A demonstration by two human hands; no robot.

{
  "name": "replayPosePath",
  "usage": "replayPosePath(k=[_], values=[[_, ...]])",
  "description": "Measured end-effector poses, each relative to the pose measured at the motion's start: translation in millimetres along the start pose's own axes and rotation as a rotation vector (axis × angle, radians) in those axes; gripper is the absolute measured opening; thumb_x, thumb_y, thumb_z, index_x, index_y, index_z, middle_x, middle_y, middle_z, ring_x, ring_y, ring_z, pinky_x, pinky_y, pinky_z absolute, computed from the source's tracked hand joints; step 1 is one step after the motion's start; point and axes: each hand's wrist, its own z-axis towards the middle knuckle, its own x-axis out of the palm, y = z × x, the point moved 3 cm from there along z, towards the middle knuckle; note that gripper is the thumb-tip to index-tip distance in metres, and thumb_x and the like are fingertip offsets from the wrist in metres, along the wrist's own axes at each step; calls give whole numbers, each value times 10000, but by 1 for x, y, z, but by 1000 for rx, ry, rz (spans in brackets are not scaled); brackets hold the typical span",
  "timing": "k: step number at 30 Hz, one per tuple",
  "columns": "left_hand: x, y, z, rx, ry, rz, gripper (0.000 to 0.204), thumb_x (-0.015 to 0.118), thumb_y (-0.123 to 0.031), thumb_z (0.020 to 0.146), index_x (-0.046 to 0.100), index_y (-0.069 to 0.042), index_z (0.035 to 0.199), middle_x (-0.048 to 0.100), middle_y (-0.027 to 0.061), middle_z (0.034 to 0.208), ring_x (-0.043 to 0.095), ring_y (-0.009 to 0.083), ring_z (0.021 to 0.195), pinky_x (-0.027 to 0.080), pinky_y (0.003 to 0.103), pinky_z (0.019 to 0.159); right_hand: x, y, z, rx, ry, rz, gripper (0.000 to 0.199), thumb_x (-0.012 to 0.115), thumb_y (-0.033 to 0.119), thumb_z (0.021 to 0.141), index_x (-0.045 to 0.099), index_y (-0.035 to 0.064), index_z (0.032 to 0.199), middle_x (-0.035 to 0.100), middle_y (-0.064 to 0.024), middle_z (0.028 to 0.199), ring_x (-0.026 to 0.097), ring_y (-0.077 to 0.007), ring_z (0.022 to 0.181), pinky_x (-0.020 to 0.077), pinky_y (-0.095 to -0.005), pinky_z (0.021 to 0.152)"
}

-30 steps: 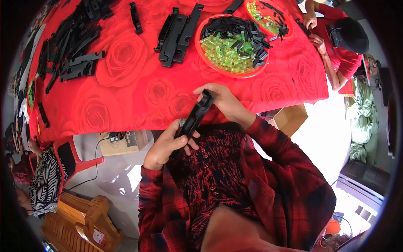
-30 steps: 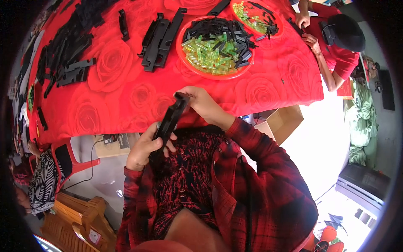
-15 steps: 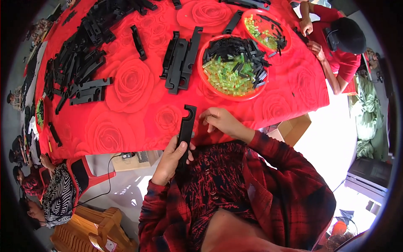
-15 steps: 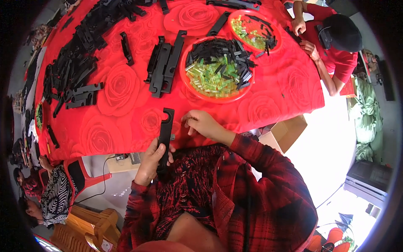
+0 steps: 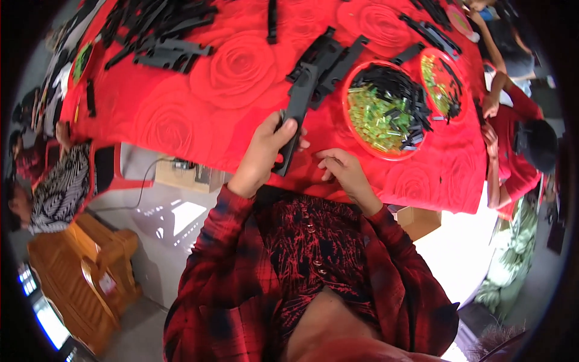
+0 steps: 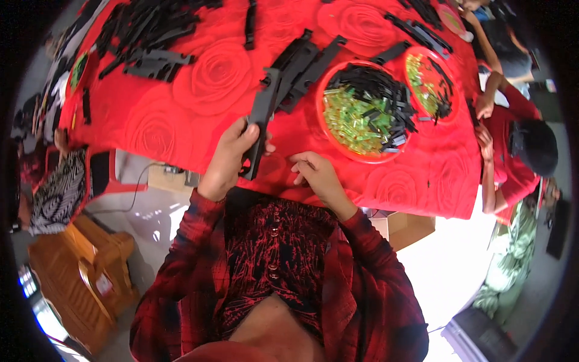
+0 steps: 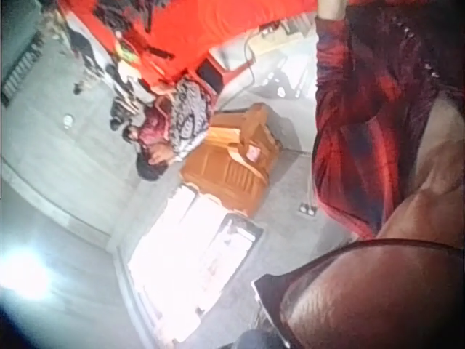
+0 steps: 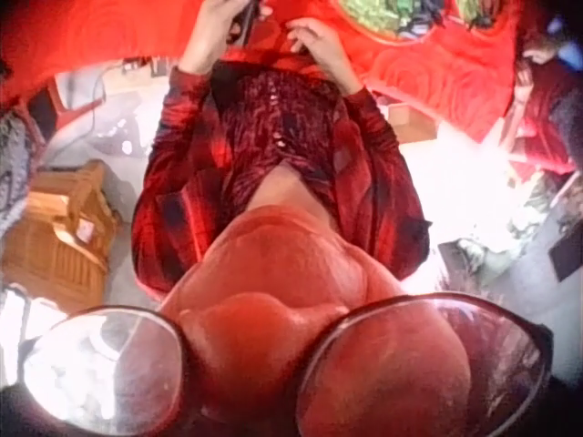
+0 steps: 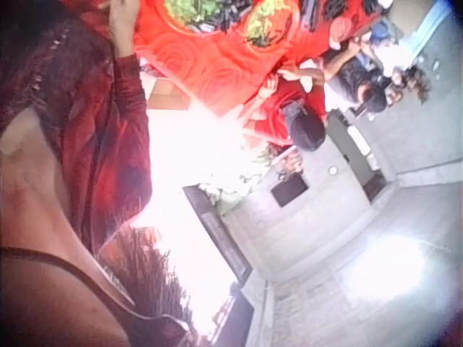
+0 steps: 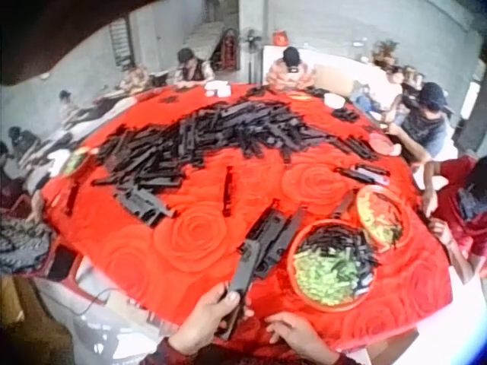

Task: The person assembles plastic components by hand, inserting small green transparent pieces and foam strips into black plastic frames at a table.

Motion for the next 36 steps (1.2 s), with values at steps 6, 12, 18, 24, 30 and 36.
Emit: replayPosePath(k=[6, 12, 18, 24, 30, 36], values=[[-4, -1, 2, -114, 47, -514, 409, 429, -361, 1060, 530, 2, 1220, 638, 122, 1006, 631, 200, 796, 541, 327, 727, 7, 12, -1, -46, -2, -77, 243, 488, 92, 1003, 598, -33, 1181, 640, -80, 941, 621, -115, 720, 501, -238, 680], [-7, 21, 5, -169, 135, -810, 505, 398, -405, 1059, 484, 27, 1306, 629, 139, 1166, 637, 211, 855, 571, 333, 743, 17, 52, 5, -314, -15, -187, 207, 487, 43, 1003, 591, -41, 1161, 633, -72, 939, 617, -110, 788, 516, -250, 710], [-2, 20, 7, -101, 40, -786, 477, 451, -378, 1038, 520, 32, 1271, 631, 151, 1216, 676, 242, 930, 590, 377, 855, 28, 72, 12, -421, -77, -105, 210, 485, 54, 1015, 597, -39, 1166, 624, -68, 942, 606, -104, 776, 518, -249, 725], [-4, 23, 7, -32, 4, -687, 298, 527, -255, 1033, 551, 1, 1184, 665, 144, 1123, 691, 242, 898, 567, 361, 821, 34, 83, 14, -493, -98, -113, 282, 503, 121, 1029, 542, -35, 1261, 612, -73, 971, 604, -107, 809, 513, -247, 716], [12, 8, -2, 442, -259, 888, 296, 648, -15, 837, 480, 31, 1076, 631, 224, 986, 624, 384, 893, 504, 417, 756, 38, 75, 31, -303, -199, -8, 399, 580, 296, 1002, 501, -46, 1192, 577, -54, 887, 608, -112, 805, 509, -243, 638], [21, 4, -11, 464, -224, 659, 411, 694, -65, 844, 411, 28, 1127, 626, 232, 1069, 643, 348, 955, 524, 396, 804, 26, 66, 44, -335, -216, 53, 297, 599, 278, 990, 550, 6, 1100, 567, -15, 826, 589, -97, 766, 479, -247, 606]])
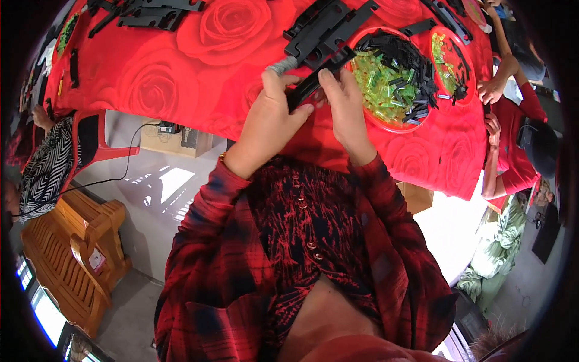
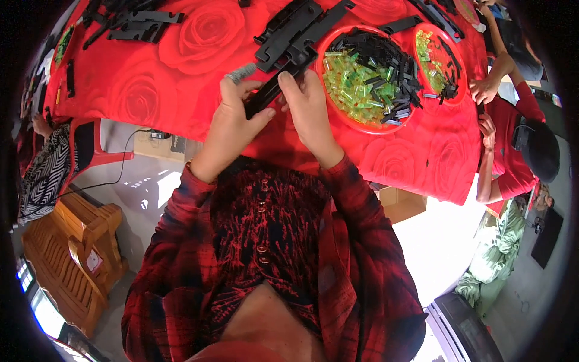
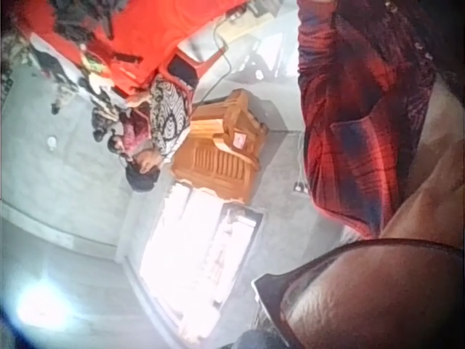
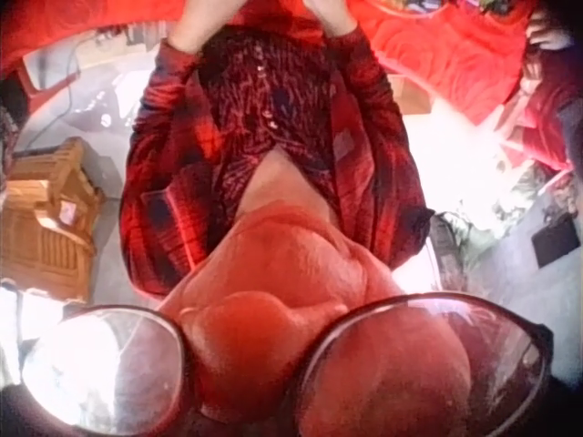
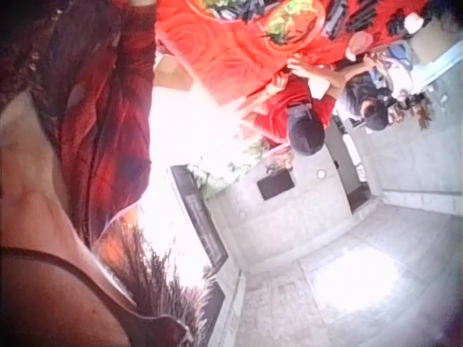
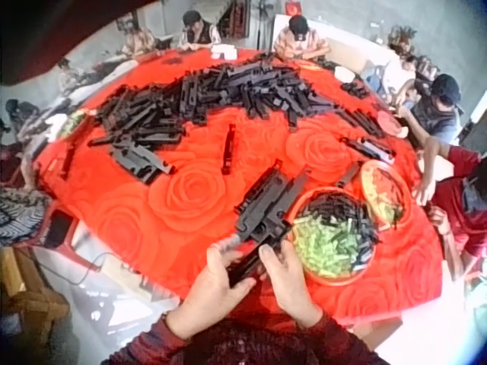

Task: The person assembles plastic components by hand, inserting small green transparent pieces and foam strips into black plastic frames at a table.

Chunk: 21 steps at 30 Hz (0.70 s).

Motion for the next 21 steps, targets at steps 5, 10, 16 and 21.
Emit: replayPosePath(k=[5, 10, 16, 21], values=[[-5, 21, 0, -464, 109, -689, 398, 642, -149, 949, 424, 37, 1225, 628, 107, 1109, 594, 122, 990, 502, 280, 823, -5, 6, 1, -37, 12, 114, 341, 576, 232, 1015, 552, -24, 1238, 582, -3, 1030, 505, -69, 918, 428, -229, 816], [7, 22, -5, -499, 219, -758, 281, 561, -96, 979, 554, -6, 1245, 616, 27, 1137, 559, 93, 1075, 439, 249, 942, -2, 3, 3, -140, 9, 11, 392, 586, 236, 1011, 526, -49, 1274, 593, -9, 1016, 526, -75, 909, 442, -232, 798], [13, 20, -8, -522, 199, -734, 259, 498, -69, 996, 529, -5, 1245, 625, 43, 1044, 625, 117, 885, 507, 256, 810, -4, 6, -3, -132, 32, 24, 444, 488, 307, 1052, 508, -63, 1297, 614, -49, 983, 575, -90, 808, 478, -240, 712], [7, 11, -8, -453, 18, -782, 211, 453, -62, 1020, 535, -3, 1206, 657, 69, 1022, 643, 122, 839, 523, 260, 756, -6, 4, -7, -94, -34, 101, 475, 358, 351, 1086, 517, -58, 1268, 622, -79, 941, 600, -107, 716, 495, -251, 646]])
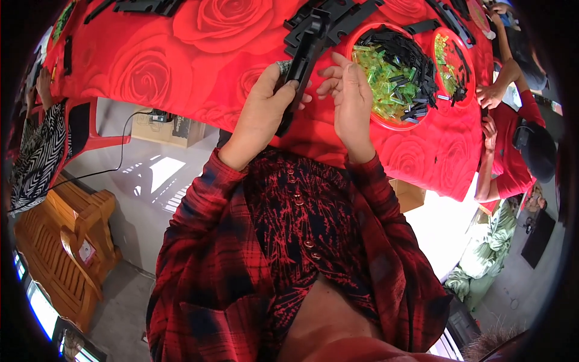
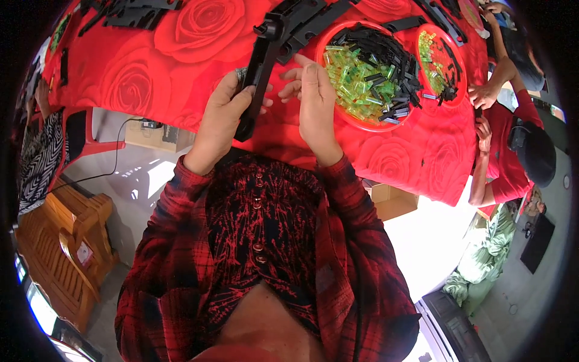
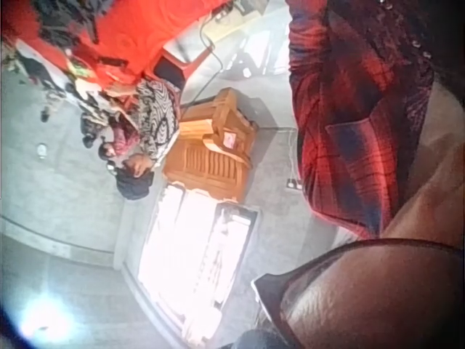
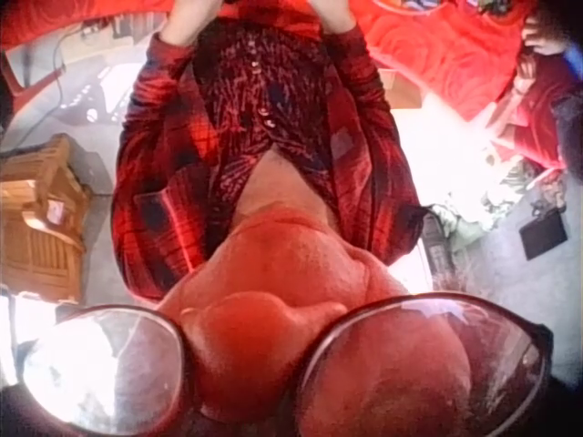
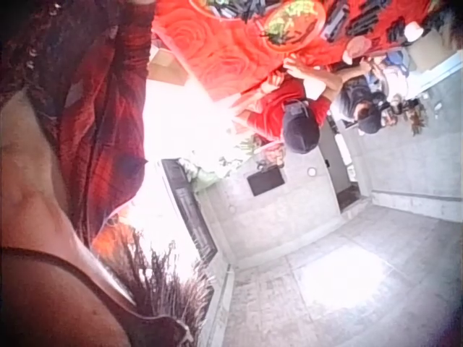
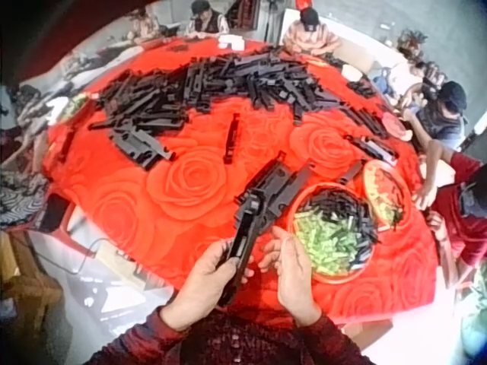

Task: The person assembles plastic components by hand, inserting small green transparent pieces and foam strips into black plastic frames at a table.

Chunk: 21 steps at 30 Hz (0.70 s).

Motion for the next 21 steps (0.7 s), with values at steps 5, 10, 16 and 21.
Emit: replayPosePath(k=[5, 10, 16, 21], values=[[-8, 2, 3, -53, -21, 60, 183, 475, -99, 1036, 574, -3, 1156, 677, 67, 1007, 652, 118, 859, 526, 253, 759, -2, -15, -8, 61, 66, -60, 448, 367, 330, 1086, 525, -55, 1250, 625, -78, 924, 594, -104, 721, 491, -251, 649], [-5, 3, 1, 71, -62, 140, 122, 547, -103, 1002, 569, 7, 1050, 626, 27, 855, 616, 99, 768, 463, 258, 645, 6, -5, -11, 10, 89, -74, 437, 380, 312, 1083, 525, -52, 1277, 616, -55, 964, 565, -97, 813, 469, -249, 715], [1, 3, -7, 316, -160, 718, 147, 618, -85, 932, 575, 16, 1030, 590, 66, 802, 602, 140, 771, 465, 325, 655, 20, 16, 3, -184, 92, -191, 344, 499, 231, 1046, 546, -25, 1271, 575, 5, 963, 498, -66, 862, 420, -229, 752], [-10, 16, -6, 92, 3, 395, 102, 576, -110, 975, 584, -12, 1001, 583, -12, 839, 496, 101, 724, 414, 238, 661, 23, 21, 3, -88, 103, -222, 283, 609, 200, 995, 589, -1, 1194, 565, 44, 877, 486, -43, 784, 414, -204, 705]])
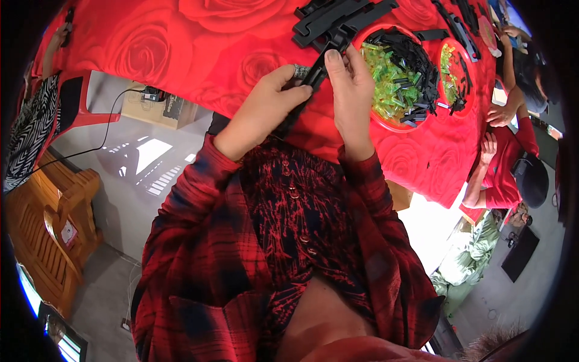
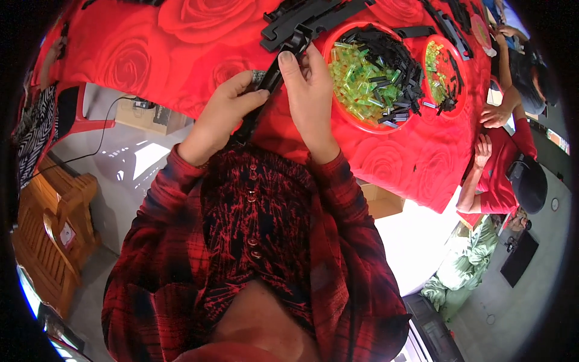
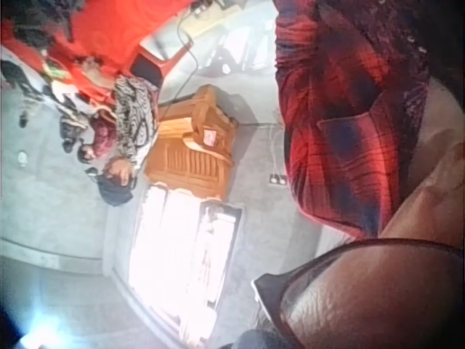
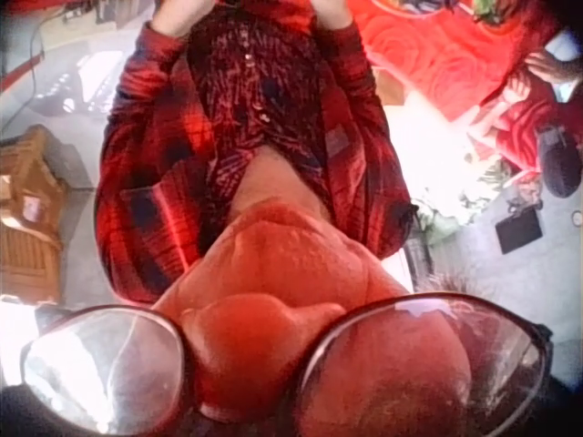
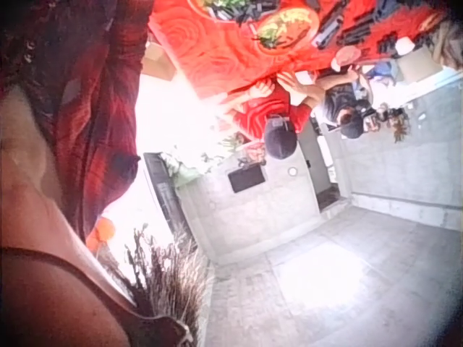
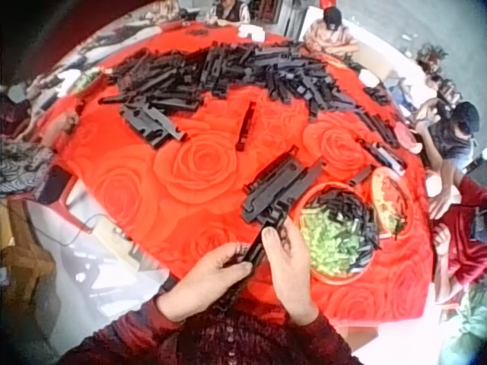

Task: The person assembles plastic components by hand, inserting small green transparent pieces and foam strips into black plastic frames at a table.

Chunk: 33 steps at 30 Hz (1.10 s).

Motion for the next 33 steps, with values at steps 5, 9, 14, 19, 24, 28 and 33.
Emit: replayPosePath(k=[5, 9, 14, 19, 24, 28, 33], values=[[4, -2, -4, -478, 138, -818, 273, 451, -233, 1045, 616, -47, 1157, 675, 33, 994, 637, 125, 810, 508, 257, 699, -2, -4, 3, 151, 4, 5, 338, 646, 237, 966, 591, -6, 1196, 601, -4, 914, 542, -73, 825, 454, -218, 720], [3, 12, 0, -462, 167, -832, 310, 446, -263, 1056, 587, -49, 1232, 681, 49, 1011, 642, 142, 825, 517, 261, 716, -7, -15, -1, -1, -97, -308, 450, 721, 213, 862, 581, 11, 1239, 530, -182, 1235, 531, -247, 1119, 481, -369, 868], [-2, 16, 0, -405, 61, -826, 248, 494, -244, 1046, 584, -71, 1199, 632, -4, 1015, 593, 98, 899, 489, 259, 796, 13, 26, -20, -431, 69, -882, 519, 727, 116, 719, 592, 40, 1214, 402, -222, 1411, 380, -420, 1257, 288, -525, 1064], [0, 19, -2, -388, 16, -776, 217, 525, -223, 1036, 585, -67, 1174, 601, -15, 1018, 549, 87, 881, 468, 255, 778, 23, 22, -24, -394, 190, -1046, 444, 714, 103, 702, 603, 21, 1124, 373, -201, 1451, 373, -406, 1272, 278, -529, 1044], [-5, 19, -3, -404, 45, -815, 216, 524, -227, 1037, 579, -63, 1165, 599, 2, 1048, 554, 98, 911, 473, 264, 793, 25, 15, -23, -395, 202, -974, 456, 712, 89, 700, 602, 14, 1136, 370, -200, 1455, 368, -411, 1273, 267, -531, 1048], [-13, 23, -6, -397, 149, -851, 318, 469, -222, 1052, 494, -31, 1305, 580, 63, 1218, 549, 177, 1141, 449, 343, 977, 27, 17, -19, -371, 192, -897, 449, 727, 104, 697, 608, 31, 1124, 371, -193, 1461, 364, -417, 1275, 267, -534, 1049], [-5, -20, -35, -434, 63, -952, 283, 531, -180, 1028, 545, -58, 1284, 612, 5, 1105, 587, 119, 1005, 481, 271, 879, 26, 58, -34, -360, 246, -893, 424, 740, 111, 684, 611, 37, 1081, 366, -172, 1487, 348, -416, 1298, 255, -531, 1064]])
